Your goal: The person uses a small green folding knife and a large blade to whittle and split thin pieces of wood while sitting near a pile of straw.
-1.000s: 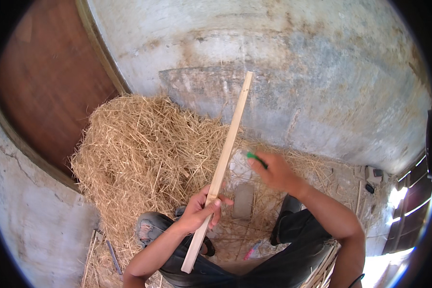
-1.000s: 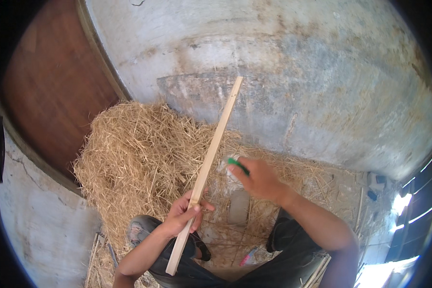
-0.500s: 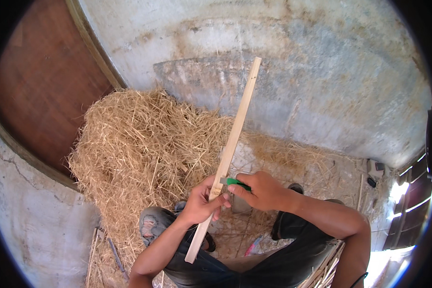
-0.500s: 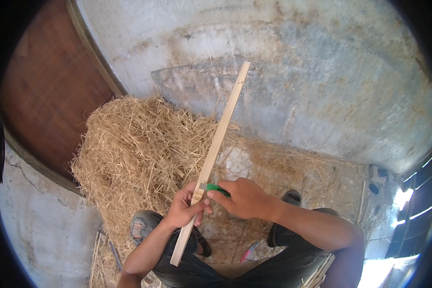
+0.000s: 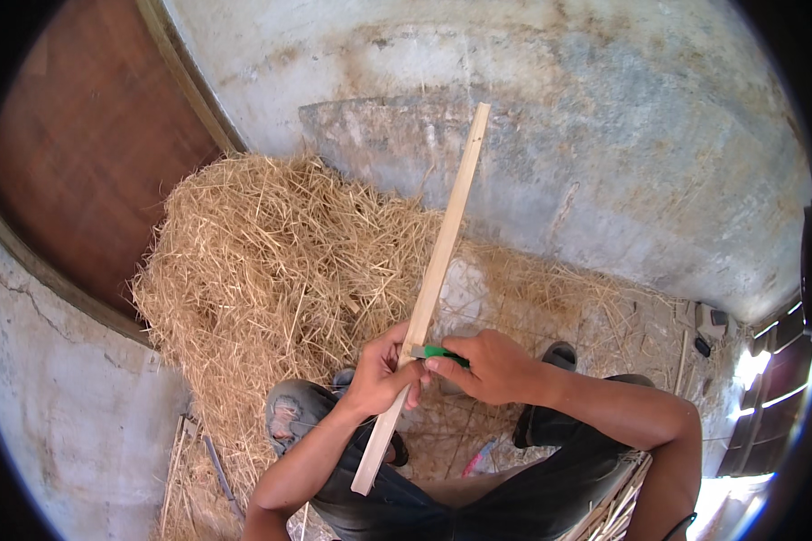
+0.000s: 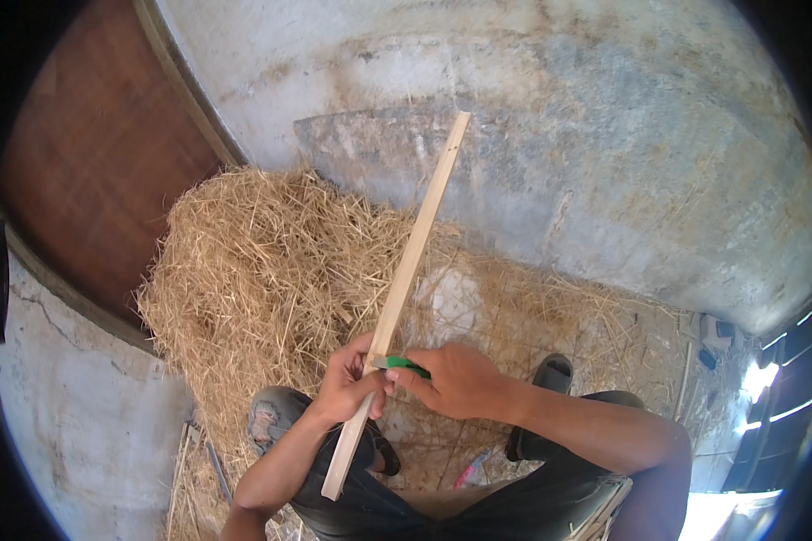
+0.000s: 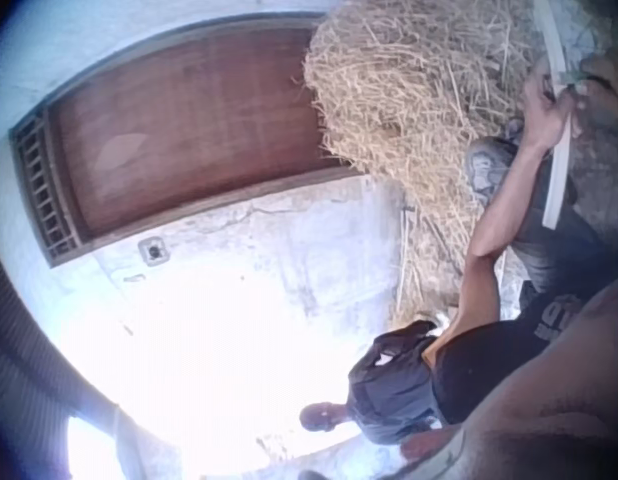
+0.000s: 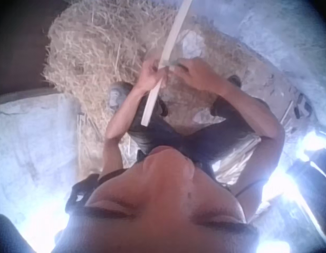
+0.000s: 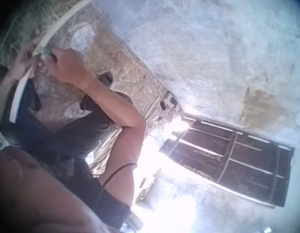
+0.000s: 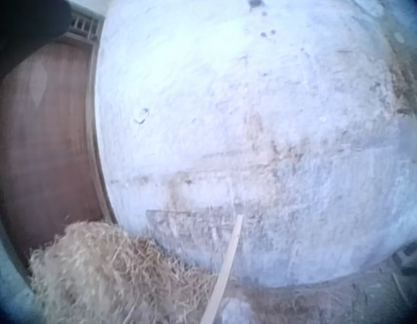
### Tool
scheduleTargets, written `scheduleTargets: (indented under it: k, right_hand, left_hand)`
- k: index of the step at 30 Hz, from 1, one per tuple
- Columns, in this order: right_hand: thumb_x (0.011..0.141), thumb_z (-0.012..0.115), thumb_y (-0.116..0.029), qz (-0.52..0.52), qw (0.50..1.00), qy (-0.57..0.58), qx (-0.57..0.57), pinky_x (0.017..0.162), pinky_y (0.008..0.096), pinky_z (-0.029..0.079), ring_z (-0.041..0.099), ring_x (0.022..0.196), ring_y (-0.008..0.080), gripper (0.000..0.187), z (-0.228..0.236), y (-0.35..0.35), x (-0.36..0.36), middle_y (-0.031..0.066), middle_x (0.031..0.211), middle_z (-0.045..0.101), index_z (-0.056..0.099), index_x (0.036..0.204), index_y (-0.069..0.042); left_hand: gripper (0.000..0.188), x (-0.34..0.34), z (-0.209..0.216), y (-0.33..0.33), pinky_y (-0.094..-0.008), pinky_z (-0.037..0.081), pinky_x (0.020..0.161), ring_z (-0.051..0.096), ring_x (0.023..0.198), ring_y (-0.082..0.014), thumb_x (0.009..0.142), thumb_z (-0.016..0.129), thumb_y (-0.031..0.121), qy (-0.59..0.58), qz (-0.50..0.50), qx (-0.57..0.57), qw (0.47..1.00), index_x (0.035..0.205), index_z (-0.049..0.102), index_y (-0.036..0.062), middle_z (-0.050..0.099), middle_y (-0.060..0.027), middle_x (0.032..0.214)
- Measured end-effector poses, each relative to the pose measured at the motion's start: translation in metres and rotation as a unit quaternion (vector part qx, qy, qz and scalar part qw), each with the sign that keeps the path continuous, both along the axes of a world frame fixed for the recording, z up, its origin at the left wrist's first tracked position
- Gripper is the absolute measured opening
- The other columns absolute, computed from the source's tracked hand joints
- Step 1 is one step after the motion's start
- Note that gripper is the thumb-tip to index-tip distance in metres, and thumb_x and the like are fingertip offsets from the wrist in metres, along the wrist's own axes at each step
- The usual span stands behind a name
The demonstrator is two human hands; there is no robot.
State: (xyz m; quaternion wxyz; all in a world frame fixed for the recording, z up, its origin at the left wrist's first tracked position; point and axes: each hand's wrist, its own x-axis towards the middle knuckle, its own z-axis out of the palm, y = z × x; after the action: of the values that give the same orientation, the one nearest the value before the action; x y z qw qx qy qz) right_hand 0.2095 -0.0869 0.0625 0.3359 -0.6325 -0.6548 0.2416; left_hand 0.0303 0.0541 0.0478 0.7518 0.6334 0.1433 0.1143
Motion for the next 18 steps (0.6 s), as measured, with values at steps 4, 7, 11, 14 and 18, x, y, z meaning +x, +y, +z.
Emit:
scheduleTargets:
  k: [4, 7, 11, 14, 18]
  right_hand:
    - [0.103, 0.055, -0.040, -0.024, 0.998, -0.049, 0.014, 0.051, 0.0474, 0.044, 0.059, 0.054, 0.0413, 0.038, -0.004, 0.005, -0.002, 0.0185, 0.059, 0.058, 0.065, 0.090, -0.007]
    - [0.101, 0.056, -0.044, -0.040, 0.995, -0.079, 0.044, 0.050, 0.0488, 0.045, 0.059, 0.052, 0.0410, 0.041, -0.009, 0.010, -0.002, 0.0183, 0.056, 0.058, 0.064, 0.084, -0.007]
    - [0.100, 0.056, -0.047, -0.047, 0.992, -0.091, 0.080, 0.050, 0.0495, 0.046, 0.060, 0.051, 0.0405, 0.042, -0.015, 0.013, 0.002, 0.0175, 0.055, 0.058, 0.064, 0.085, -0.008]
    - [0.100, 0.055, -0.049, -0.055, 0.988, -0.122, 0.080, 0.050, 0.0496, 0.046, 0.061, 0.052, 0.0402, 0.043, -0.013, 0.014, 0.004, 0.0172, 0.055, 0.059, 0.064, 0.088, -0.009]
    - [0.099, 0.055, -0.051, -0.072, 0.980, -0.157, 0.097, 0.051, 0.0498, 0.047, 0.063, 0.054, 0.0398, 0.043, -0.019, 0.020, 0.013, 0.0166, 0.057, 0.061, 0.065, 0.091, -0.010]
  left_hand:
    - [0.050, -0.002, 0.001, 0.000, -0.0249, 0.048, 0.041, 0.061, 0.046, -0.0139, 0.091, 0.053, -0.008, 0.014, 0.018, -0.011, 1.000, 0.141, 0.045, -0.0039, 0.066, -0.0107, 0.078]
    - [0.051, -0.004, -0.002, 0.002, -0.0250, 0.047, 0.040, 0.060, 0.045, -0.0138, 0.091, 0.053, -0.008, 0.016, 0.024, -0.017, 0.999, 0.142, 0.045, -0.0033, 0.065, -0.0104, 0.077]
    - [0.052, -0.003, -0.001, 0.001, -0.0249, 0.046, 0.040, 0.059, 0.044, -0.0137, 0.091, 0.053, -0.008, 0.023, 0.029, -0.012, 0.999, 0.142, 0.045, -0.0030, 0.065, -0.0106, 0.077]
    - [0.054, -0.002, -0.002, 0.001, -0.0248, 0.045, 0.039, 0.059, 0.044, -0.0143, 0.089, 0.052, -0.008, 0.027, 0.033, -0.024, 0.999, 0.142, 0.044, -0.0031, 0.065, -0.0110, 0.076]
    - [0.049, 0.001, 0.003, -0.002, -0.0258, 0.046, 0.040, 0.058, 0.044, -0.0161, 0.089, 0.048, -0.008, 0.029, 0.037, -0.029, 0.998, 0.138, 0.045, -0.0041, 0.063, -0.0119, 0.078]
